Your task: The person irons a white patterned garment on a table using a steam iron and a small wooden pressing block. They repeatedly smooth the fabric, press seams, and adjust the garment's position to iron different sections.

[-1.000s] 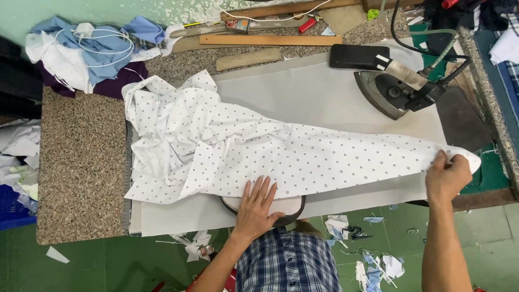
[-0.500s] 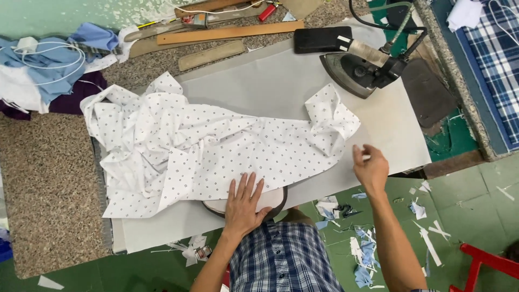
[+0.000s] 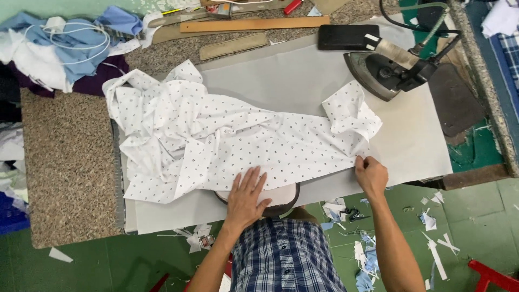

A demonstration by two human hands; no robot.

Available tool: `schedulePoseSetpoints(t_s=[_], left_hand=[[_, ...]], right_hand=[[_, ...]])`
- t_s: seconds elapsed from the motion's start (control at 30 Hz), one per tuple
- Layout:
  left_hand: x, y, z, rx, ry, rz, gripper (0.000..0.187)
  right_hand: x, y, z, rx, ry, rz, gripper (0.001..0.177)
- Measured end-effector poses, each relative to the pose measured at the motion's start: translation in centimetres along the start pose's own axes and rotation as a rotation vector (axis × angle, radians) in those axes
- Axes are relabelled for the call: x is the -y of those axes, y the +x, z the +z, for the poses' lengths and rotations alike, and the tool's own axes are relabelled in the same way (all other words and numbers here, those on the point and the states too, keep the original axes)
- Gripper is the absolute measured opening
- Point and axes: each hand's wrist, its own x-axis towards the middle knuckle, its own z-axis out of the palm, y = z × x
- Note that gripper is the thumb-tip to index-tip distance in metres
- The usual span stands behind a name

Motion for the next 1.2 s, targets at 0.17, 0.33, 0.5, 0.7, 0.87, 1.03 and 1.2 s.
schedulePoseSetpoints(t_s=[0.17,0.33,0.5,0.7,0.87,1.03,1.2], left_hand=[[6.2,-3.1,-3.5,0.153,0.069,-0.330,0.085],[3.6,-3.1,-1.5,-0.014,0.026,-0.247,0.072],[-0.1,-0.3,-0.1,-0.308,0.016,0.112,0.062],[-0.3,1.4,1.0,-0.508,0.158,0.150,0.036],[-0.1,1.7,1.4,-0.626,0.179,0.229,0.013],[-0.3,1.4,0.7,-0.612,0.195,0.241,0.012],[-0.4,-0.6,3.5,-0.501,0.117,0.123,0.021]], right_hand=[[-1.0,0.7,0.5,0.007,-0.008,0.006,0.039],[-1.0,1.1,-1.3,0.037,0.410,0.048,0.033],[4.4,0.7,-8.9,0.112,0.912,0.155,0.033],[6.9,1.3,-11.1,0.054,0.910,0.092,0.034],[6.1,1.3,-10.4,0.045,0.903,0.075,0.037],[4.8,0.1,-9.8,0.056,0.840,0.074,0.034],[1.6,-1.3,-5.8,-0.030,0.574,-0.044,0.031]])
